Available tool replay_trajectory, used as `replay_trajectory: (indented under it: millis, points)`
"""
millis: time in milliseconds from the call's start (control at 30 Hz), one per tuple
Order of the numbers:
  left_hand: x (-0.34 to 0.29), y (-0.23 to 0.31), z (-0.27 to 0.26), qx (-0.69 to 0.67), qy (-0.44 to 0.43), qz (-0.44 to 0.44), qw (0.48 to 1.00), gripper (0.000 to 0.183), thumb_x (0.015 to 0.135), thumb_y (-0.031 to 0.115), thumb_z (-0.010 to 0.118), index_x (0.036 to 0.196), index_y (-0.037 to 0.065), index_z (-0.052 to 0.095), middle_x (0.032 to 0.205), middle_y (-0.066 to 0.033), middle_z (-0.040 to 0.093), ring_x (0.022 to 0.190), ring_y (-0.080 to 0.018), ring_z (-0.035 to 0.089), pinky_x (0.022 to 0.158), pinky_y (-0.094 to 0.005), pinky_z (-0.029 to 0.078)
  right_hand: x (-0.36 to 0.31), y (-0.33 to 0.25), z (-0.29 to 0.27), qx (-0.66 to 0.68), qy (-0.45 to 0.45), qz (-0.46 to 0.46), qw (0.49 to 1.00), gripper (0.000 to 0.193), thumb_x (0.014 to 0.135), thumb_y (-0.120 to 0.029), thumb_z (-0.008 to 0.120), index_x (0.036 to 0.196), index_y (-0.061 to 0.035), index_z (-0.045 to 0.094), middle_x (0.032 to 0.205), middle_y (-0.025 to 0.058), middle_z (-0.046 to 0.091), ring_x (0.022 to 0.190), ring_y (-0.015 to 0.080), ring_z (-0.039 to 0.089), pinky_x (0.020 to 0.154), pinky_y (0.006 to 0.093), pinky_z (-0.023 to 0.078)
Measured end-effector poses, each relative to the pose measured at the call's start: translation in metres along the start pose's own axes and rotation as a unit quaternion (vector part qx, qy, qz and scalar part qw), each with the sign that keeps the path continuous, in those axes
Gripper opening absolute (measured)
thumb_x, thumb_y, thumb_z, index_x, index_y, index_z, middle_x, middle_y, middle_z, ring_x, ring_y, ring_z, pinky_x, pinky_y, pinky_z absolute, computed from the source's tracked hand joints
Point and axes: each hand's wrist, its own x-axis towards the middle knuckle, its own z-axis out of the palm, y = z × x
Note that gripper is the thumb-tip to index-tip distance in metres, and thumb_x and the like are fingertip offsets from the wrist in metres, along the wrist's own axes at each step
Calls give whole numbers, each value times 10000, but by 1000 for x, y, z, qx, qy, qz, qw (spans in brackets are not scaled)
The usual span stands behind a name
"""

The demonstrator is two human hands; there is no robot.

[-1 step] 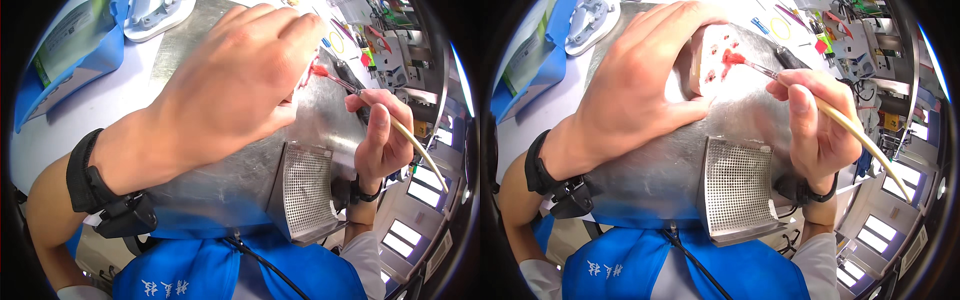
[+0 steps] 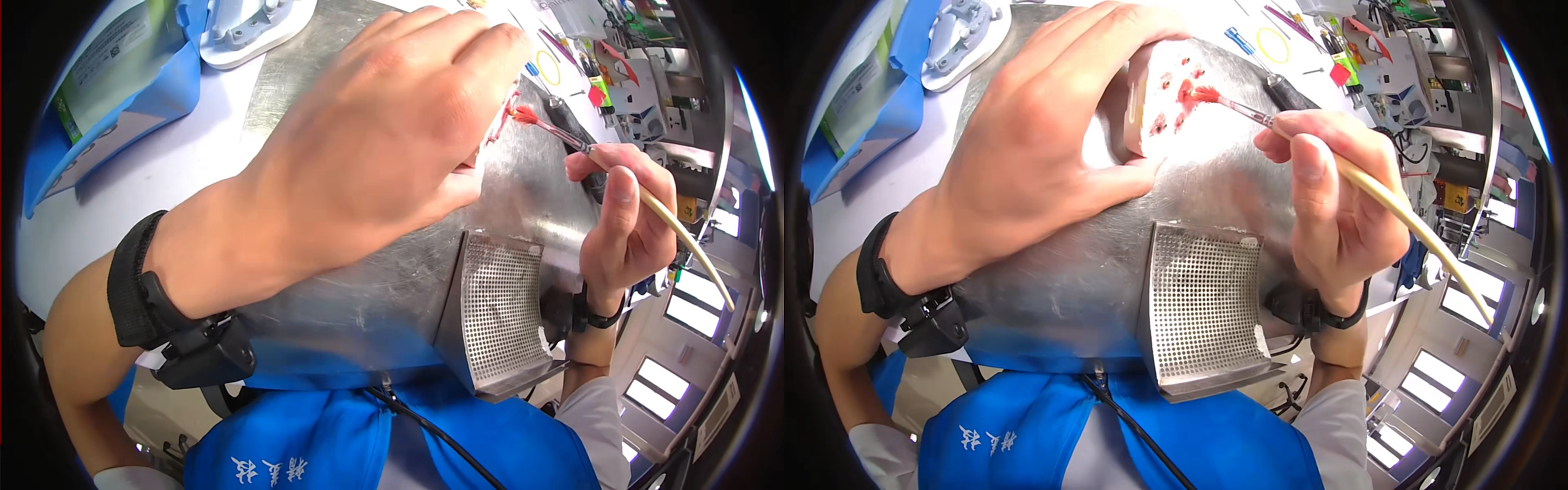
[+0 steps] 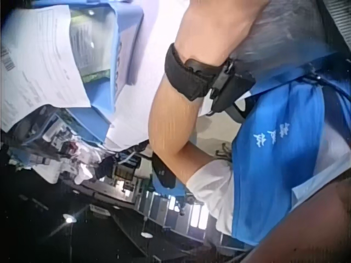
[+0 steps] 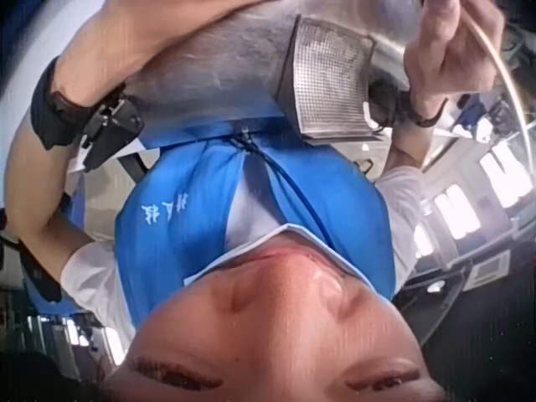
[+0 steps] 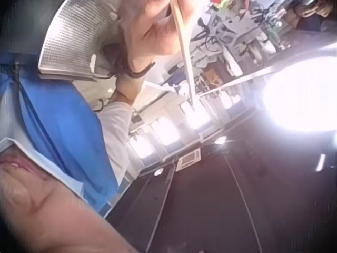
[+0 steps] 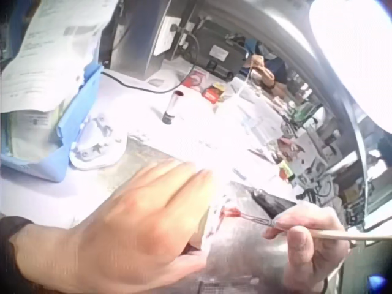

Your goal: Assembling and inspecting dental bridge components on a dental model.

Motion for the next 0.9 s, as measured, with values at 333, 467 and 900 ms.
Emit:
replay_trajectory:
  millis: [333,467,900]
  points:
    - [3,1,1,-27,-15,-6,999,437,732,154,758,1127,-18,682,1081,-180,660,1003,-342,650,937,-447,502,0,-2,-4,-7,-26,-16,1000,179,994,89,579,1168,132,592,1024,258,718,800,272,731,701,353,623]
    - [1,5,6,-40,-20,-7,999,454,727,153,763,1141,-17,681,1089,-182,659,1007,-342,650,943,-444,502,0,-2,-1,-4,-25,-10,1000,191,988,89,590,1175,128,594,1025,255,721,807,265,735,714,345,621]
    - [4,3,11,-56,-38,-2,998,511,711,150,780,1183,-16,678,1115,-187,656,1023,-341,649,963,-435,500,6,-9,-1,-53,-48,-52,996,165,931,123,616,1093,150,637,902,243,731,742,256,716,679,332,582]
